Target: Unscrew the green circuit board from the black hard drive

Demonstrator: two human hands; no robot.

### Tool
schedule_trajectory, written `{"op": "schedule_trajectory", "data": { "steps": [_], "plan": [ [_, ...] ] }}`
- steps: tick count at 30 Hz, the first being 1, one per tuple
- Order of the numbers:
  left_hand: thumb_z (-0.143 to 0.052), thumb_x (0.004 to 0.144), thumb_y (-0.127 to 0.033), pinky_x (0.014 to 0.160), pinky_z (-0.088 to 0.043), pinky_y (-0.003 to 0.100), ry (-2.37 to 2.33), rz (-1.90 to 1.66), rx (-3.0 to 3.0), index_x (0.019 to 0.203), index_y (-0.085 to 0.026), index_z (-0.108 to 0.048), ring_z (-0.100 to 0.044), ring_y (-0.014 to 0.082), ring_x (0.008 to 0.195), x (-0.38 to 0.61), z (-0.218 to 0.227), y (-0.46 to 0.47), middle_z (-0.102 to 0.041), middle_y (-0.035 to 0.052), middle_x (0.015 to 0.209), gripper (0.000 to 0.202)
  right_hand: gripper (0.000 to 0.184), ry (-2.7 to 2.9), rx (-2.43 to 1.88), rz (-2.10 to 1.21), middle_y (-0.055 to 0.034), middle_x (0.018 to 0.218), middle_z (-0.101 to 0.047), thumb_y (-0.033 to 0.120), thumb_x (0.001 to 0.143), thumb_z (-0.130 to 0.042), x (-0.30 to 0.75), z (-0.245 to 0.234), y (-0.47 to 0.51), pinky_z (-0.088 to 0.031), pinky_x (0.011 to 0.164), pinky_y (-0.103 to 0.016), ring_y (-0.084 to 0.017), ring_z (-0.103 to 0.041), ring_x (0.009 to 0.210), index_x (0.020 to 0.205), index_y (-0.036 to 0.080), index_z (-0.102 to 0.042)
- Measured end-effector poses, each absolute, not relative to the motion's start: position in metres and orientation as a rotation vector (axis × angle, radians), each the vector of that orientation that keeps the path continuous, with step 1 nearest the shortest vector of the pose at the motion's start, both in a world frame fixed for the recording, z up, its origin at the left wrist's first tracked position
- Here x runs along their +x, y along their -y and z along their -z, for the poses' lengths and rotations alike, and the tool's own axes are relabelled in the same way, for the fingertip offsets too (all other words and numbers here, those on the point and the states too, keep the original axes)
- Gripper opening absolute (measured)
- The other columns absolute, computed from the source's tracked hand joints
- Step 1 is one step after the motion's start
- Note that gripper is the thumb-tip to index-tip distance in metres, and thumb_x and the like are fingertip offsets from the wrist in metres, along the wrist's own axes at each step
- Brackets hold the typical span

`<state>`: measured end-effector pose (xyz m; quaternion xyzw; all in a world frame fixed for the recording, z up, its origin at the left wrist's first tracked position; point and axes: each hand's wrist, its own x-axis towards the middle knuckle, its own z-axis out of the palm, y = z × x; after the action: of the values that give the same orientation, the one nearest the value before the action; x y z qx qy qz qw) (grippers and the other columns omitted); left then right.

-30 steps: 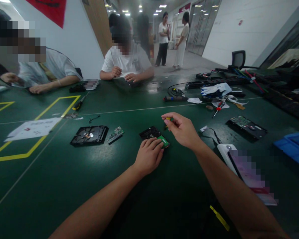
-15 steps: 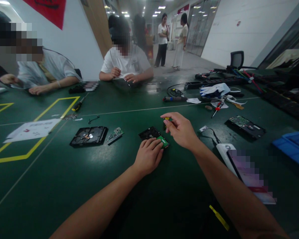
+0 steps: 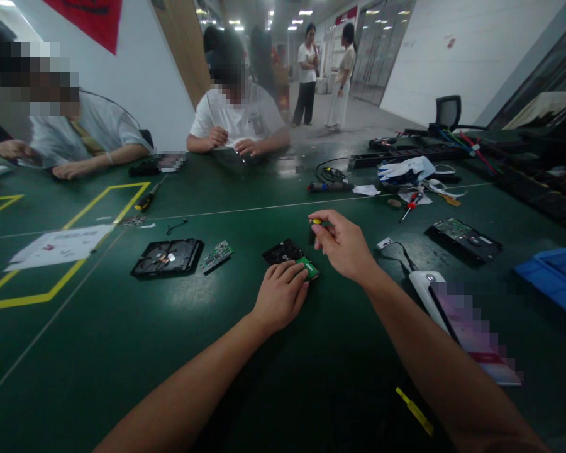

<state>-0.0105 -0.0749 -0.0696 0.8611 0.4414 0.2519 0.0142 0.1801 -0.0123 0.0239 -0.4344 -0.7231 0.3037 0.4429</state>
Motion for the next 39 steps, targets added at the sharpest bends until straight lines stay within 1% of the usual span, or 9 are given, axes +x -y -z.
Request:
{"op": "schedule_trajectory", "data": {
  "steps": [4, 10, 16, 20, 24, 28, 31, 36, 39],
  "plan": [
    [-0.047, 0.105, -0.033, 0.108, -0.044, 0.053, -1.371, -0.783, 2.681, 0.136, -0.023, -0.064, -0.056, 0.0316, 0.131, -0.0108, 0.0698, 0.0747, -0.067, 0.0075, 0.139, 0.036, 0.028, 1.804, -1.045, -0.728, -0.0063, 0.108, -0.068, 0.036, 0.102, -0.056, 0.1784, -0.0239, 0.0127, -0.055, 0.071, -0.034, -0.016, -0.066, 0.076, 0.127, 0.025, -0.064],
    [-0.046, 0.105, -0.033, 0.108, -0.044, 0.052, -1.372, -0.777, 2.680, 0.134, -0.023, -0.065, -0.056, 0.0309, 0.131, -0.0101, 0.0682, 0.0751, -0.067, 0.0074, 0.139, 0.036, 0.019, 1.892, -1.033, -0.585, -0.0063, 0.117, -0.069, 0.033, 0.099, -0.061, 0.1789, -0.0294, 0.0152, -0.055, 0.080, -0.037, -0.021, -0.066, 0.097, 0.115, 0.028, -0.072],
    [-0.048, 0.104, -0.032, 0.108, -0.044, 0.053, -1.359, -0.798, 2.682, 0.134, -0.024, -0.065, -0.056, 0.0303, 0.131, -0.0103, 0.0680, 0.0748, -0.068, 0.0081, 0.138, 0.035, 0.028, 1.827, -1.056, -0.769, -0.0056, 0.119, -0.070, 0.035, 0.102, -0.056, 0.1804, -0.0285, 0.0154, -0.056, 0.069, -0.034, -0.017, -0.068, 0.077, 0.127, 0.027, -0.063],
    [-0.048, 0.104, -0.032, 0.108, -0.044, 0.052, -1.365, -0.792, 2.679, 0.135, -0.024, -0.064, -0.056, 0.0302, 0.131, -0.0106, 0.0682, 0.0750, -0.068, 0.0085, 0.138, 0.036, 0.027, 1.834, -1.080, -0.735, -0.0065, 0.114, -0.071, 0.036, 0.103, -0.054, 0.1800, -0.0271, 0.0144, -0.056, 0.069, -0.034, -0.019, -0.069, 0.082, 0.125, 0.026, -0.064],
    [-0.048, 0.104, -0.033, 0.109, -0.044, 0.052, -1.372, -0.784, 2.683, 0.135, -0.024, -0.064, -0.056, 0.0300, 0.132, -0.0103, 0.0694, 0.0750, -0.068, 0.0080, 0.138, 0.036, 0.026, 1.861, -1.084, -0.612, -0.0089, 0.121, -0.067, 0.037, 0.101, -0.057, 0.1810, -0.0294, 0.0140, -0.056, 0.075, -0.036, -0.021, -0.068, 0.091, 0.123, 0.026, -0.067],
    [-0.048, 0.105, -0.033, 0.109, -0.044, 0.052, -1.378, -0.784, 2.682, 0.135, -0.023, -0.064, -0.055, 0.0300, 0.133, -0.0101, 0.0696, 0.0750, -0.067, 0.0075, 0.139, 0.036, 0.025, 1.950, -1.074, -0.501, -0.0075, 0.120, -0.069, 0.030, 0.100, -0.059, 0.1840, -0.0327, 0.0135, -0.054, 0.079, -0.038, -0.022, -0.066, 0.095, 0.122, 0.026, -0.069],
    [-0.048, 0.105, -0.033, 0.109, -0.044, 0.052, -1.374, -0.783, 2.684, 0.135, -0.022, -0.064, -0.055, 0.0301, 0.132, -0.0102, 0.0687, 0.0751, -0.067, 0.0074, 0.139, 0.036, 0.024, 1.944, -1.091, -0.471, -0.0073, 0.118, -0.070, 0.030, 0.099, -0.061, 0.1853, -0.0329, 0.0133, -0.053, 0.076, -0.038, -0.022, -0.066, 0.093, 0.121, 0.026, -0.069],
    [-0.048, 0.105, -0.032, 0.108, -0.044, 0.053, -1.367, -0.787, 2.681, 0.135, -0.023, -0.064, -0.056, 0.0305, 0.132, -0.0102, 0.0677, 0.0755, -0.067, 0.0078, 0.139, 0.035, 0.021, 1.870, -1.140, -0.475, -0.0076, 0.111, -0.069, 0.037, 0.094, -0.070, 0.1839, -0.0308, 0.0140, -0.053, 0.071, -0.036, -0.021, -0.065, 0.084, 0.111, 0.025, -0.069],
    [-0.048, 0.104, -0.032, 0.108, -0.044, 0.053, -1.371, -0.793, 2.677, 0.134, -0.024, -0.064, -0.056, 0.0305, 0.132, -0.0101, 0.0678, 0.0755, -0.068, 0.0078, 0.138, 0.035, 0.024, 1.872, -1.120, -0.555, -0.0073, 0.113, -0.069, 0.033, 0.097, -0.065, 0.1833, -0.0300, 0.0143, -0.054, 0.071, -0.037, -0.018, -0.065, 0.077, 0.120, 0.026, -0.067]
  ]
}}
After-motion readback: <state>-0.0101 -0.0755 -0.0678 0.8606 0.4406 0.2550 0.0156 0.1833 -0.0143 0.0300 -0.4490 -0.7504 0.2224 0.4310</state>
